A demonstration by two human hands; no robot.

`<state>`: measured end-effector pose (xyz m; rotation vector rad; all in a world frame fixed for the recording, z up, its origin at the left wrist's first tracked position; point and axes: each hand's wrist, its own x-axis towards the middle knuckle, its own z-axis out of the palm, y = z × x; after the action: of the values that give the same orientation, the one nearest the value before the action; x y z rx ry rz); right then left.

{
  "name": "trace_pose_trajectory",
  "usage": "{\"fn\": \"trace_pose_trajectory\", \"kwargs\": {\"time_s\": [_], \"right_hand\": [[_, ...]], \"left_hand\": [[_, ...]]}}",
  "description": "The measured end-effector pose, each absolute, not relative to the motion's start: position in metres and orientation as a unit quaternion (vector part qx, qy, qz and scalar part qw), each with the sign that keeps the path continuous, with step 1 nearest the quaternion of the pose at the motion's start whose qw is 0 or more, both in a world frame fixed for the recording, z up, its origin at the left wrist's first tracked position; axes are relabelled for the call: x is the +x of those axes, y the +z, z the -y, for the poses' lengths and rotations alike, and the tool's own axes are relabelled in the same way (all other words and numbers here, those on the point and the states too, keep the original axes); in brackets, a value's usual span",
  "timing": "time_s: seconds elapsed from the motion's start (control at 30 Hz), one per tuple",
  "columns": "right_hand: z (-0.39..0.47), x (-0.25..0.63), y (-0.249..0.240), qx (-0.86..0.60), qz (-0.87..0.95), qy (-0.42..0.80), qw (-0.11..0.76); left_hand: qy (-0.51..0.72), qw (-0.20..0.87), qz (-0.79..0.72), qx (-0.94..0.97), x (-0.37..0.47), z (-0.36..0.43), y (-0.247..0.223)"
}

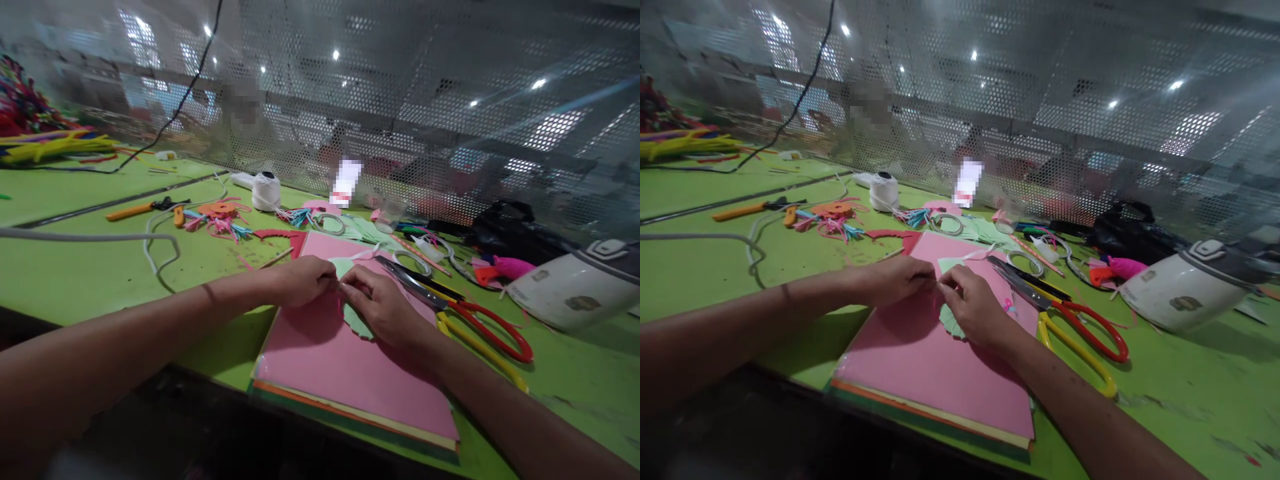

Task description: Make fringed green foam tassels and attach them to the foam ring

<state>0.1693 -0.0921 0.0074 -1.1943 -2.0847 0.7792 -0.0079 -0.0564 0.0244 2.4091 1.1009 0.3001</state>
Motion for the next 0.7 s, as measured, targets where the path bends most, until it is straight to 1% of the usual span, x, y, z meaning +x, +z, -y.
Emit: {"fn": "trace_pose_trajectory", "kwargs": {"time_s": [0.07, 0.13, 0.17, 0.33, 0.43, 0.53, 0.7], "right_hand": [[0.092, 0.169, 0.007, -0.463, 0.76, 0.351, 0.292], [0.092, 0.169, 0.006, -0.467, 0.761, 0.35, 0.283], [0.092, 0.169, 0.006, -0.464, 0.776, 0.32, 0.282], [0.093, 0.169, 0.004, -0.421, 0.864, 0.091, 0.26], [0.094, 0.169, 0.004, -0.4, 0.884, 0.031, 0.238], [0.095, 0.169, 0.005, -0.395, 0.889, 0.021, 0.233], [0.095, 0.167, 0.001, -0.399, 0.874, 0.058, 0.27]], "left_hand": [[0.122, 0.241, -0.401, 0.875, -0.008, 0.056, 0.024], [0.126, 0.249, -0.401, 0.873, -0.008, 0.056, 0.023], [0.128, 0.251, -0.402, 0.871, -0.008, 0.056, 0.022], [0.141, 0.245, -0.4, 0.872, -0.01, 0.053, 0.018], [0.147, 0.26, -0.394, 0.869, -0.011, 0.05, 0.015], [0.153, 0.289, -0.397, 0.858, -0.012, 0.048, 0.013], [0.153, 0.317, -0.413, 0.84, -0.012, 0.051, 0.016]]}}
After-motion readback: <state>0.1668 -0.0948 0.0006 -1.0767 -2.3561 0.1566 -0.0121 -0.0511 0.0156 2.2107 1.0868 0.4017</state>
